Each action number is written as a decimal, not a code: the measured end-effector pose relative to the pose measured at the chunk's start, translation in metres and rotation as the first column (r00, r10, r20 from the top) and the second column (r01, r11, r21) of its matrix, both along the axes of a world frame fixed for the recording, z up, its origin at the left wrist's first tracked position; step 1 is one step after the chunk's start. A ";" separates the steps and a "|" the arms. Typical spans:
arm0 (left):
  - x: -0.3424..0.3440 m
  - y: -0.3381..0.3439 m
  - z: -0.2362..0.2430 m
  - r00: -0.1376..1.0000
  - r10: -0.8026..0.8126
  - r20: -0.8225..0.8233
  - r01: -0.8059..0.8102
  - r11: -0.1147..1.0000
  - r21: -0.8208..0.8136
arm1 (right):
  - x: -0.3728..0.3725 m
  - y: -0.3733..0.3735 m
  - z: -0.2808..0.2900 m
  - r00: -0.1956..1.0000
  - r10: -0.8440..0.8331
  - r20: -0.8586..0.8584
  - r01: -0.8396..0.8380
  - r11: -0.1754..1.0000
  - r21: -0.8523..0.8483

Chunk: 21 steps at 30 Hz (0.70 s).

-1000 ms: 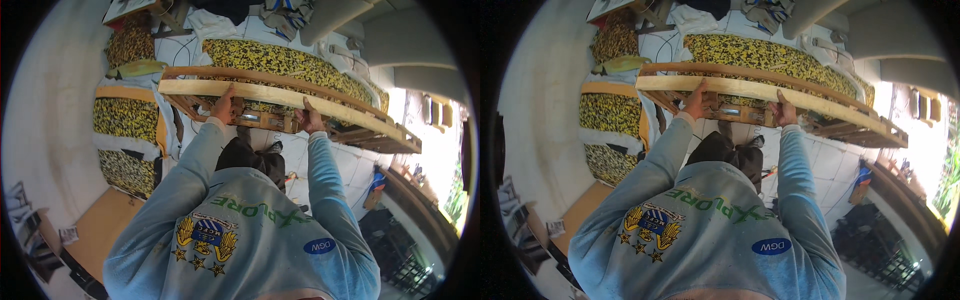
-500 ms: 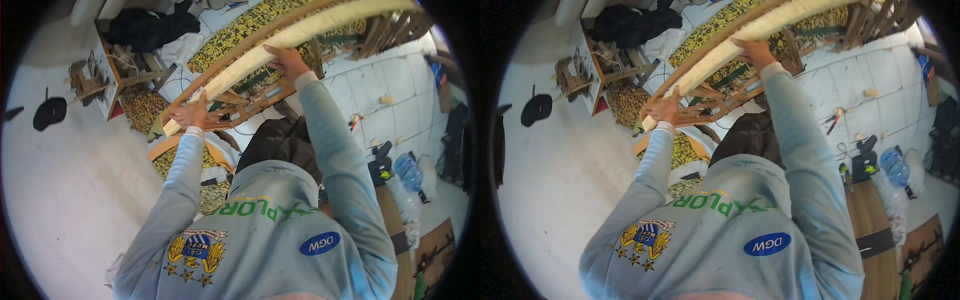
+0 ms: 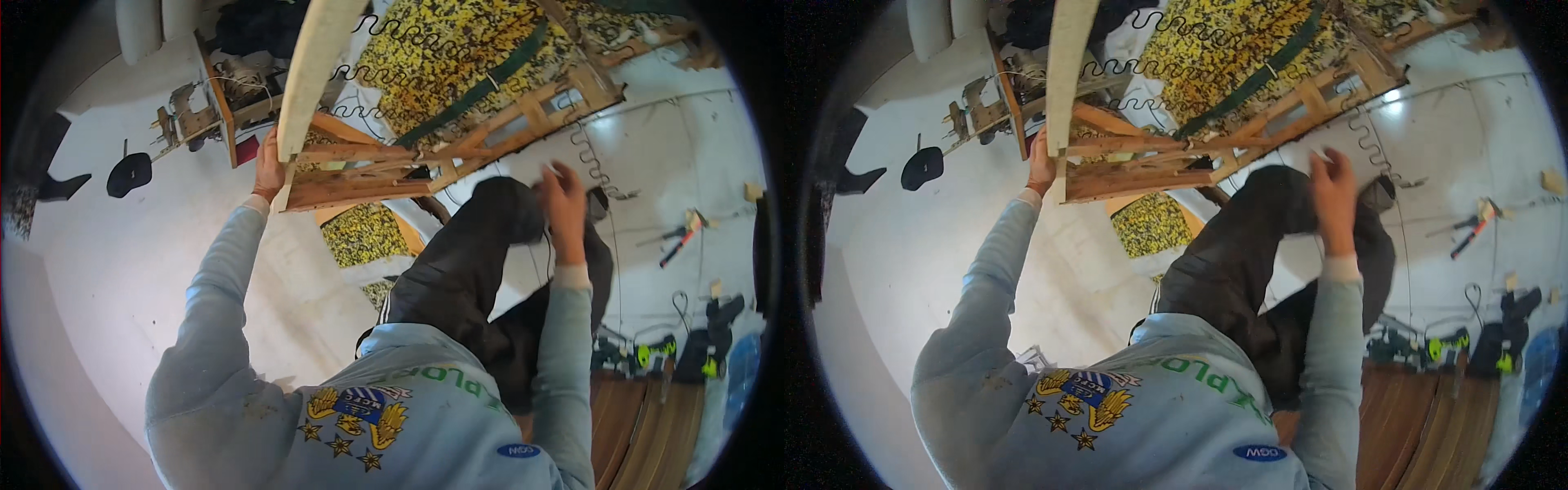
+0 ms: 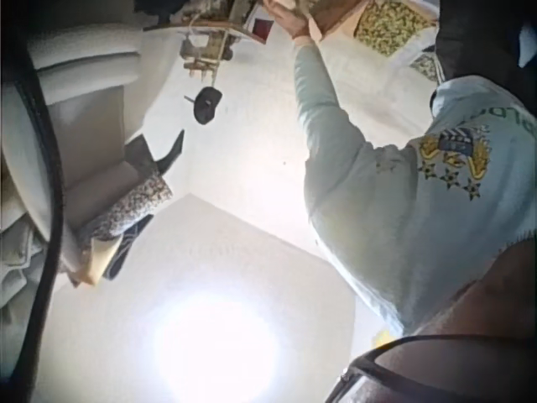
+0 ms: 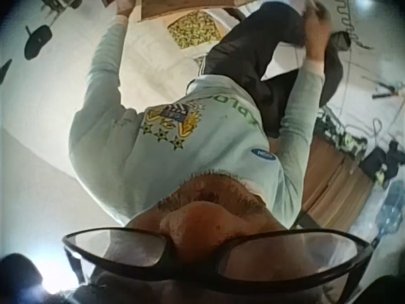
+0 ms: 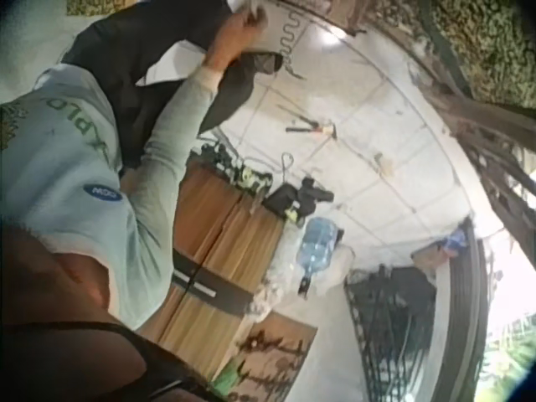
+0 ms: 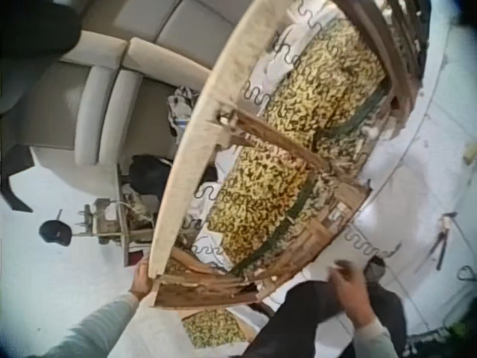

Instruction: The person sits on the floor and uses a hammer and nail set to attach a wooden slat to a metal spring on a furniture frame. They then use a power drill to secure the slat to the wooden frame structure.

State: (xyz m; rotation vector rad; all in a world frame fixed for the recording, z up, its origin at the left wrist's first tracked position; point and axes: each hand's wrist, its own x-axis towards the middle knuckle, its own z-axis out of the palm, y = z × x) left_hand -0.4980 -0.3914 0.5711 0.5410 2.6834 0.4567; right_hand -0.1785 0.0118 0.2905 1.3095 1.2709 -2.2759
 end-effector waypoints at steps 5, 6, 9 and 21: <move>0.001 -0.058 -0.016 0.952 0.269 0.145 -0.289 0.947 0.140 | 0.022 0.028 -0.044 0.979 -0.032 -0.202 0.070 0.981 0.183; -0.002 -0.058 -0.016 0.910 0.338 0.240 -0.389 0.895 0.219 | 0.017 0.034 -0.040 0.976 0.014 -0.216 0.060 0.940 0.335; -0.002 -0.063 0.002 0.948 0.275 -0.163 -0.271 0.962 0.043 | 0.016 0.042 -0.055 0.968 -0.108 -0.227 0.174 0.939 0.295; 0.026 0.035 -0.028 0.810 0.176 -0.560 -0.010 0.958 0.286 | 0.032 0.089 -0.085 0.962 0.117 -0.247 0.118 0.638 0.761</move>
